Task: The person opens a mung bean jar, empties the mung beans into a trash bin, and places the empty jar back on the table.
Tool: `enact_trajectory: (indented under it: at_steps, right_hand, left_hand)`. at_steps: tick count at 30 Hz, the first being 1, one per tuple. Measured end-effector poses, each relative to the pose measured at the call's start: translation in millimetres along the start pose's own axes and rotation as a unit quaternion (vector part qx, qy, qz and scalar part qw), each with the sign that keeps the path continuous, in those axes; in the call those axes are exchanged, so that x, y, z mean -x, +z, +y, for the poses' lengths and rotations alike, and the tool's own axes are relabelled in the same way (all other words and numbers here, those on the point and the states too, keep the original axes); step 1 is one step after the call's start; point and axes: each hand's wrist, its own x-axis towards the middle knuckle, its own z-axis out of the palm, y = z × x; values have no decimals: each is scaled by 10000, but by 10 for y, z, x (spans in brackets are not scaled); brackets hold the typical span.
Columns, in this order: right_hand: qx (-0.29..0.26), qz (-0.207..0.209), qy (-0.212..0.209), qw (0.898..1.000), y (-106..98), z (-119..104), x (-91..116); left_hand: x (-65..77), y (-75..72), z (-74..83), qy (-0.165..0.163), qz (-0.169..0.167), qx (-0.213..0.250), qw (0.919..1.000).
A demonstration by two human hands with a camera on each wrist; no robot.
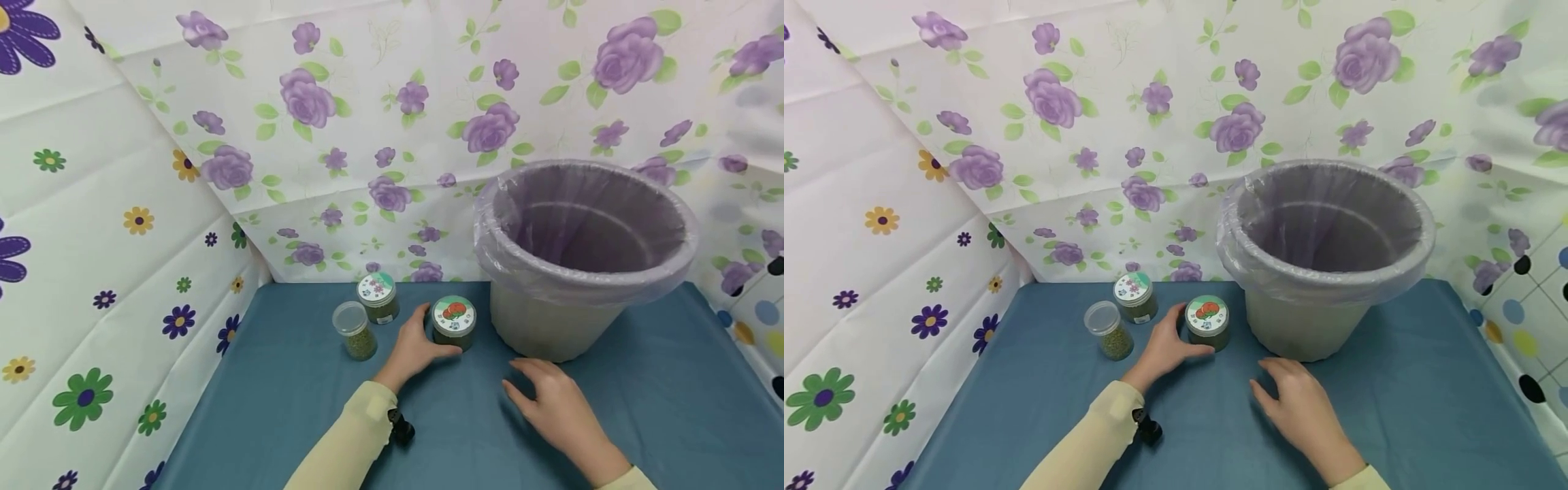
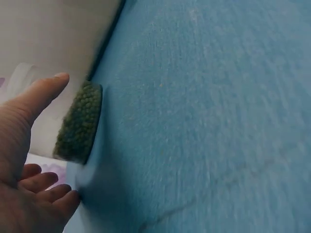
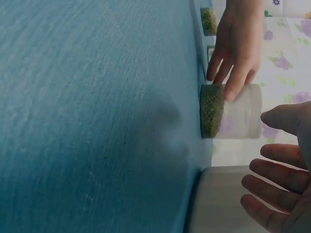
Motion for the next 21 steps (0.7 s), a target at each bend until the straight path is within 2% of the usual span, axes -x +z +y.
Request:
enact_trajectory:
  at_steps: [5, 11, 16, 21]
  right_hand:
    - [16, -67, -59, 10000, 12, -55, -19]
    - [-33, 312, -417, 9986, 21, -121, -71]
    - [-100, 495, -615, 9968, 24, -176, -122]
    - [-133, 479, -601, 9970, 24, -216, -176]
  left_hand:
    - [-54, 78, -19, 129, 49, 184, 9997]
    - [-56, 133, -45, 327, 195, 416, 9984]
    - [10, 137, -59, 500, 312, 316, 9978]
    - [121, 87, -6, 643, 346, 286, 9969]
